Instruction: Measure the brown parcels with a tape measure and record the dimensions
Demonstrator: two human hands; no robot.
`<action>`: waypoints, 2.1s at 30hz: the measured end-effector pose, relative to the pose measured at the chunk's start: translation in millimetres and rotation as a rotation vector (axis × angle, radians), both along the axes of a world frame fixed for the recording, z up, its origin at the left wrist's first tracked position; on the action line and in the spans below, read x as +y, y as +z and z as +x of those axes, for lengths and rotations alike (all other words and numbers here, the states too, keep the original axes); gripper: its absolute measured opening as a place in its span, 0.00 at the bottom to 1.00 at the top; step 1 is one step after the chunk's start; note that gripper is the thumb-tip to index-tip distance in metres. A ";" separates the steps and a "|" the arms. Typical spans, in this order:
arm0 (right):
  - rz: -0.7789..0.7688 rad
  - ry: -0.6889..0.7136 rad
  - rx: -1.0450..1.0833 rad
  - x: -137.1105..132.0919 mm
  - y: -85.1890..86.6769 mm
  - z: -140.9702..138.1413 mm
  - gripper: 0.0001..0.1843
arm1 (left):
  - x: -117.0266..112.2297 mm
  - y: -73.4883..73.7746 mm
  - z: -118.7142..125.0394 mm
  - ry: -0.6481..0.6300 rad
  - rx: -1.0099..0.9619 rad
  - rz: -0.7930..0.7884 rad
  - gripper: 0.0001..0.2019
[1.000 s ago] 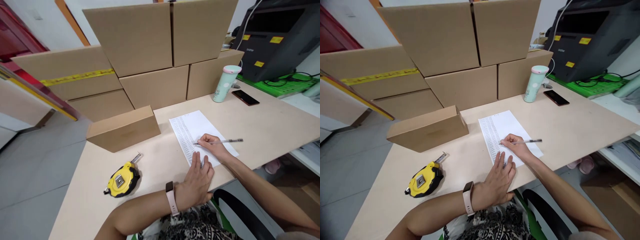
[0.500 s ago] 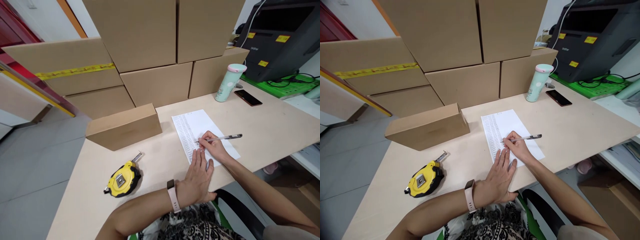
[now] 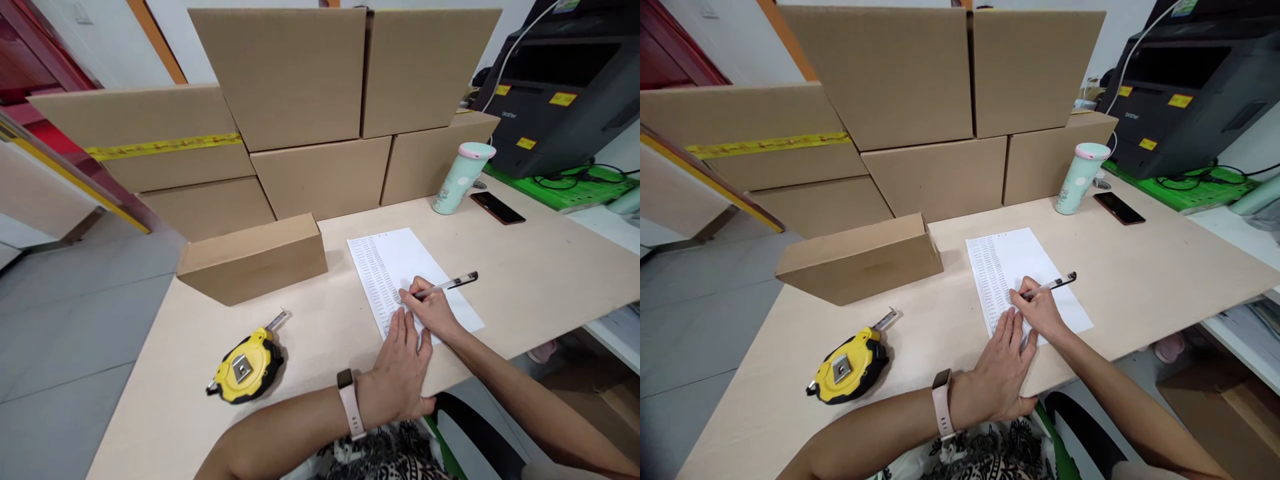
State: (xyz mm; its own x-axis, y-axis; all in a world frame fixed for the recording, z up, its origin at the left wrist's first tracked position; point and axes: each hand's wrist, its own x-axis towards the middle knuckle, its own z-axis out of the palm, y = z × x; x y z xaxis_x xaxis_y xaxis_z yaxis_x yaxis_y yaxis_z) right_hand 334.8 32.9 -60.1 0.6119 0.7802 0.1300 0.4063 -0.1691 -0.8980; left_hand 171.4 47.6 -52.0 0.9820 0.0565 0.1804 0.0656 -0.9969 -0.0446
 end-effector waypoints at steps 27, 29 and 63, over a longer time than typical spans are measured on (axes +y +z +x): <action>-0.013 0.020 -0.040 1.4 -4.2 0.9 0.17 | 1.0 5.2 -1.1 -0.004 0.046 -0.047 0.49; -0.009 0.016 -0.039 1.3 -4.4 1.2 0.18 | 1.0 5.1 -1.4 -0.005 0.047 -0.066 0.49; 0.015 -0.018 -0.066 2.3 -4.9 3.0 0.18 | 1.6 4.3 -2.3 -0.007 0.043 -0.066 0.48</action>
State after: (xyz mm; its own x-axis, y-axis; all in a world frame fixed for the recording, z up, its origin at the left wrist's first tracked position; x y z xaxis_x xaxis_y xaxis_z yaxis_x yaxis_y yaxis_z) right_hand 337.8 35.1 -65.0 0.6157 0.7667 0.1821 0.4620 -0.1640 -0.8716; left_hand 169.1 49.3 -47.7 0.9891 0.0603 0.1344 0.0583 -0.9981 0.0186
